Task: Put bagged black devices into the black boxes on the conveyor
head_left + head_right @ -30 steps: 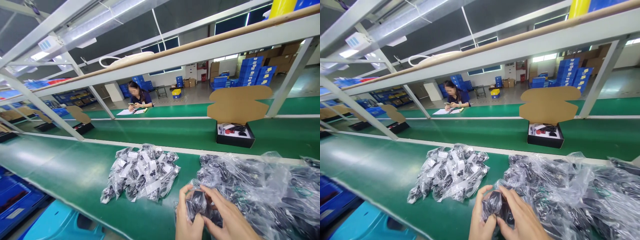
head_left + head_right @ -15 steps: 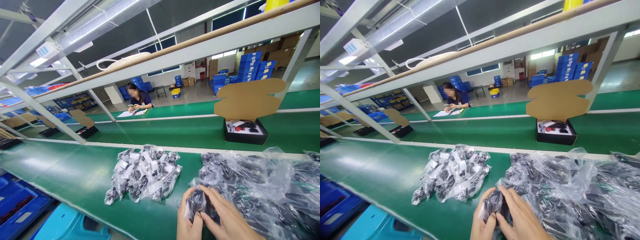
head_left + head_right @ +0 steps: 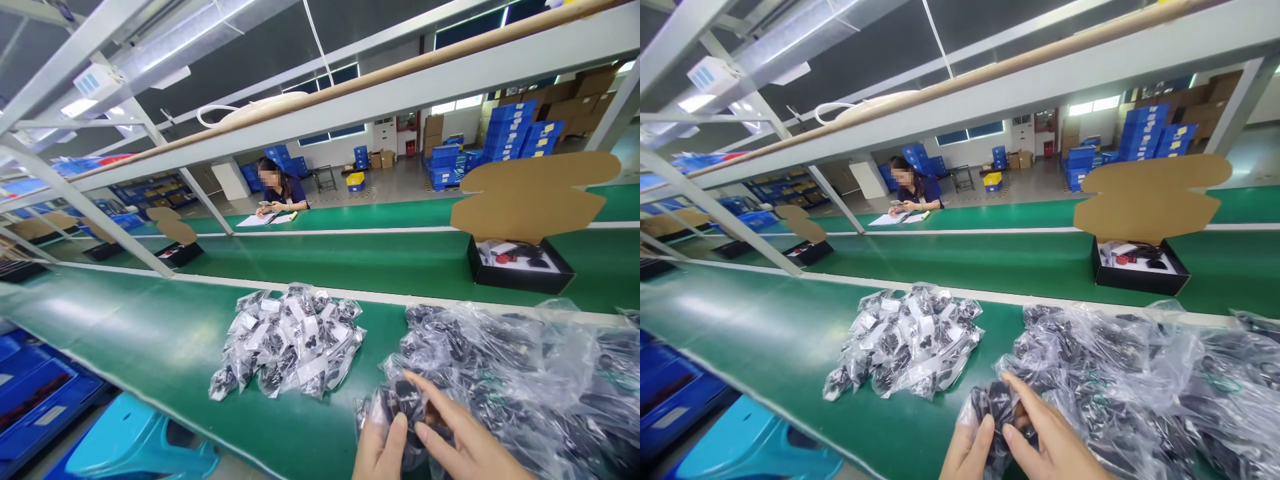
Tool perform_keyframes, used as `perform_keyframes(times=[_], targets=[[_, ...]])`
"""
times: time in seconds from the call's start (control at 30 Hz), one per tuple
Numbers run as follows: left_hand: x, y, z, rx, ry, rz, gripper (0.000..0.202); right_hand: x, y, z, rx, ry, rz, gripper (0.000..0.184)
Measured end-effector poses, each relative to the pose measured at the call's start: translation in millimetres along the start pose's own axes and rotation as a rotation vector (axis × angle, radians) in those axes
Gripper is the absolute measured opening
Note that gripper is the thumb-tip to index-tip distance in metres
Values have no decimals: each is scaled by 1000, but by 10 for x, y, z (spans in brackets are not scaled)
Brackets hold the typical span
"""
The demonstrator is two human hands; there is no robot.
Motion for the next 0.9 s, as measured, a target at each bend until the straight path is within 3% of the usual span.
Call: perform_keyframes(times=[0.13,0.27,0.4,0.53,0.67,0.8,0.9], targets=[[-13,-48,29,90,51,-68,73,17,4,23,-30,0,63,72],[40,-64,-40,141,113,-257,70,76,113,-52,72,9,-27,66],[70,-2,-17,118,179,-265,64,116,248,-94,222,-35,-121,57],[59,19,82,102,104,-358,68,110,285,-79,276,-38,-191,55],[107,-9,8,159,120,-256,63,116,273,-58,233,-4,-200,55],[183,-48,-176,159,210,-91,28,146,272,-10,323,-11,-213,47],[204,-36,-264,164,266,-43,19,166,297,12,362,6,-272,45]])
Point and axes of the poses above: each hand's wrist, its own x-axis towards the middle knuckle, its own y-axis out of the palm, z = x × y, the point moved 2 cm from there along x, towards the middle knuckle, and after that the axes turned 5 degrees about y, right-handed, at the moved point
